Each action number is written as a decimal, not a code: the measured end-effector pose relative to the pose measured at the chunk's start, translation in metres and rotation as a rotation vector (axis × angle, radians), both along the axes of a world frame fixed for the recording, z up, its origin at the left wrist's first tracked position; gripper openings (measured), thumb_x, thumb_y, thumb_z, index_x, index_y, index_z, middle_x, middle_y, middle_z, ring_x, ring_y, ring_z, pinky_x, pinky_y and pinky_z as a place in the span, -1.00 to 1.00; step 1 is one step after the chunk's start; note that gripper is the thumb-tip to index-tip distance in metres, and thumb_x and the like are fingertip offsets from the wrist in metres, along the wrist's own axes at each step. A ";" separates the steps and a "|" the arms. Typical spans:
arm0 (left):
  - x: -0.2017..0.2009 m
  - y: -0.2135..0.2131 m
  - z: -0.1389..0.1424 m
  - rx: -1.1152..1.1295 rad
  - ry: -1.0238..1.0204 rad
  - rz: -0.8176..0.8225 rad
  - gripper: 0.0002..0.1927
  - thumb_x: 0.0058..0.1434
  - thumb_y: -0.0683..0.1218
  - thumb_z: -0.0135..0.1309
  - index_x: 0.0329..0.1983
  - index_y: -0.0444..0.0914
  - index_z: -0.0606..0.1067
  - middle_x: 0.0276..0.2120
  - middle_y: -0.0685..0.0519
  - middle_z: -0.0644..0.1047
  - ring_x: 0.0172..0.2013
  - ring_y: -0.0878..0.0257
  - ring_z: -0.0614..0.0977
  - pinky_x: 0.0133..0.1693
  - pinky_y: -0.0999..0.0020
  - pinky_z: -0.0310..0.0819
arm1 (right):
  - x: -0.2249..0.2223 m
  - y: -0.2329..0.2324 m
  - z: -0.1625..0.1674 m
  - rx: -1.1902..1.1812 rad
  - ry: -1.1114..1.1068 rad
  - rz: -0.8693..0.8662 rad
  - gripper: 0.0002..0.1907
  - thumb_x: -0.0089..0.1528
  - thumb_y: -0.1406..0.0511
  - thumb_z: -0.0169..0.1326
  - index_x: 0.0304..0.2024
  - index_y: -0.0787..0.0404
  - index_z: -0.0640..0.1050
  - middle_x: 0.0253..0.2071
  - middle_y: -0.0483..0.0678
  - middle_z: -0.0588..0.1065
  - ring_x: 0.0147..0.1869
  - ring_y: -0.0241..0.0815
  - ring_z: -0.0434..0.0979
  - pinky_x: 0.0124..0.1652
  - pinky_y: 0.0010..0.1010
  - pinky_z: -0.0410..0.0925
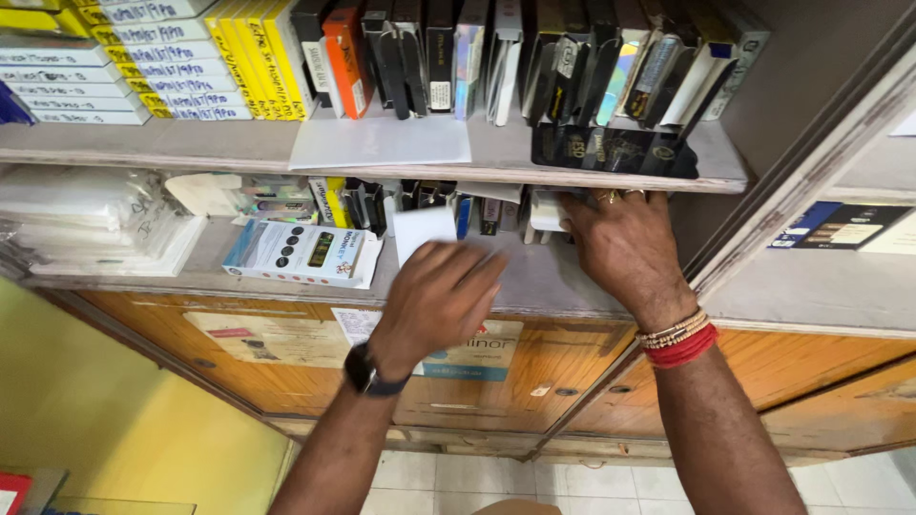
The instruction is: The person retrieves a cleaning wipe and cleans the screen of a smartphone placed on a counter. They wipe the screen repeatedly with the wipe, then briefly handle a screen protector before continuing to wipe the device.
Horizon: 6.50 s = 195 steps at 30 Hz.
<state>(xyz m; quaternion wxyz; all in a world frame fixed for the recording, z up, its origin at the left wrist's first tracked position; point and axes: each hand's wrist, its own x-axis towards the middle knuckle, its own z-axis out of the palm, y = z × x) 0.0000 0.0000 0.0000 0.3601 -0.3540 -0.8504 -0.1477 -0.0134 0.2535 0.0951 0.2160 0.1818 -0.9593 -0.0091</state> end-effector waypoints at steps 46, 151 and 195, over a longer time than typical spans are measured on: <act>-0.030 0.061 0.071 -0.191 0.033 0.081 -0.27 0.25 0.14 0.33 0.41 -0.29 0.48 0.07 -0.16 0.55 0.02 -0.14 0.55 0.12 -0.15 0.35 | 0.231 0.109 -0.151 -1.884 0.499 -0.189 -0.80 0.48 0.33 0.05 -0.22 0.33 0.56 -0.33 -0.05 0.53 -0.33 -0.29 0.44 -0.28 -0.48 0.31; 0.989 0.671 -0.207 -1.494 -0.833 -0.762 -0.69 0.27 -0.01 0.03 0.03 -0.18 0.52 -0.04 -0.08 0.60 -0.05 -0.08 0.61 -0.03 0.05 0.50 | 1.344 0.584 -0.438 -0.852 0.323 -2.181 -0.71 0.26 0.11 0.15 -0.27 0.20 0.64 -0.24 0.16 0.57 -0.16 0.19 0.59 -0.17 -0.06 0.46; 0.903 0.641 -0.221 -0.920 -1.062 -0.972 -0.70 0.21 0.05 0.18 -0.15 -0.25 0.59 -0.17 -0.11 0.64 -0.10 -0.08 0.62 0.03 0.04 0.45 | 1.208 0.529 -0.346 -1.708 1.177 -1.052 -0.91 0.32 0.40 0.12 -0.11 0.22 0.51 -0.17 -0.11 0.54 -0.16 -0.24 0.59 -0.17 -0.37 0.51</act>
